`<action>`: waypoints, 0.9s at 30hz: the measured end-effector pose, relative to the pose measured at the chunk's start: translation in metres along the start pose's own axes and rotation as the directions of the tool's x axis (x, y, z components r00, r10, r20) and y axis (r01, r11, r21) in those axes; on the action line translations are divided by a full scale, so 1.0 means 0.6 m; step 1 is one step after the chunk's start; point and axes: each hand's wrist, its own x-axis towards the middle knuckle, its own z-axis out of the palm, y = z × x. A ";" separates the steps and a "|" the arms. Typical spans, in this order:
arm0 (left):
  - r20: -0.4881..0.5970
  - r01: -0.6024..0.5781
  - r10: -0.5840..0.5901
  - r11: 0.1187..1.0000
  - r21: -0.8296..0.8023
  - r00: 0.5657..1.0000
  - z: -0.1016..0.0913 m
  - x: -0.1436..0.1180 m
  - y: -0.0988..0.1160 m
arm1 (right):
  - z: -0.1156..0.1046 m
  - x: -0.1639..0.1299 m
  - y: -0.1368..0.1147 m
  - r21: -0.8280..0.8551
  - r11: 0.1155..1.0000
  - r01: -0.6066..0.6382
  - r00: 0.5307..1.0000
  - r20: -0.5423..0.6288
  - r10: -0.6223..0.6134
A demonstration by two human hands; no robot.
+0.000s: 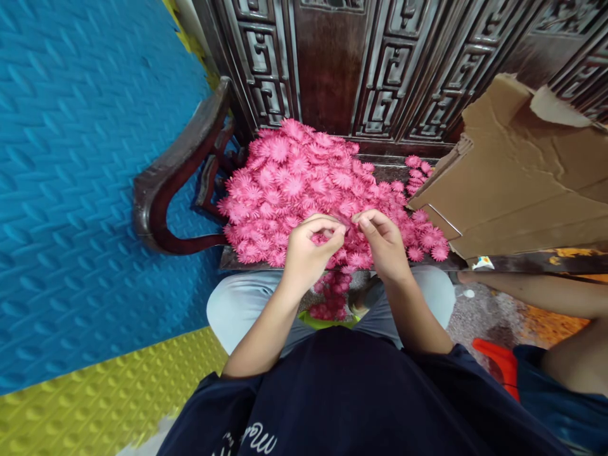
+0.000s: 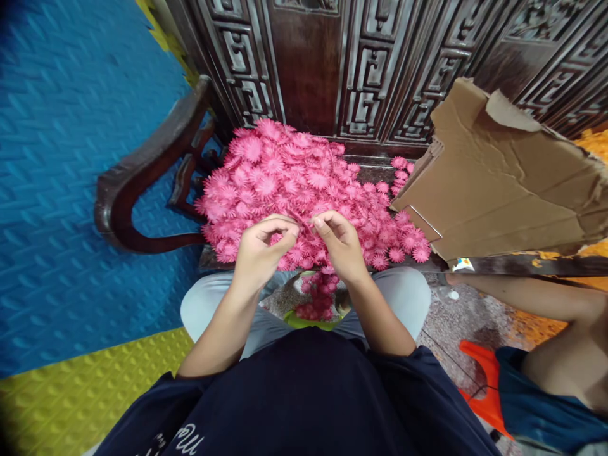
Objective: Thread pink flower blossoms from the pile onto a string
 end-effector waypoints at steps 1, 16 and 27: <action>-0.003 -0.010 0.010 1.000 0.013 1.000 -0.001 0.000 0.000 | 0.002 -0.003 0.000 -0.007 1.000 0.006 1.000 0.008 -0.006; -0.018 -0.153 0.161 0.964 0.216 0.987 0.000 -0.006 -0.013 | 0.021 -0.018 0.004 -0.075 0.997 0.003 0.993 -0.116 -0.012; -0.061 -0.106 0.106 0.994 0.007 0.992 0.003 -0.010 -0.022 | 0.033 0.005 0.010 0.614 0.702 -0.362 0.861 -0.068 0.504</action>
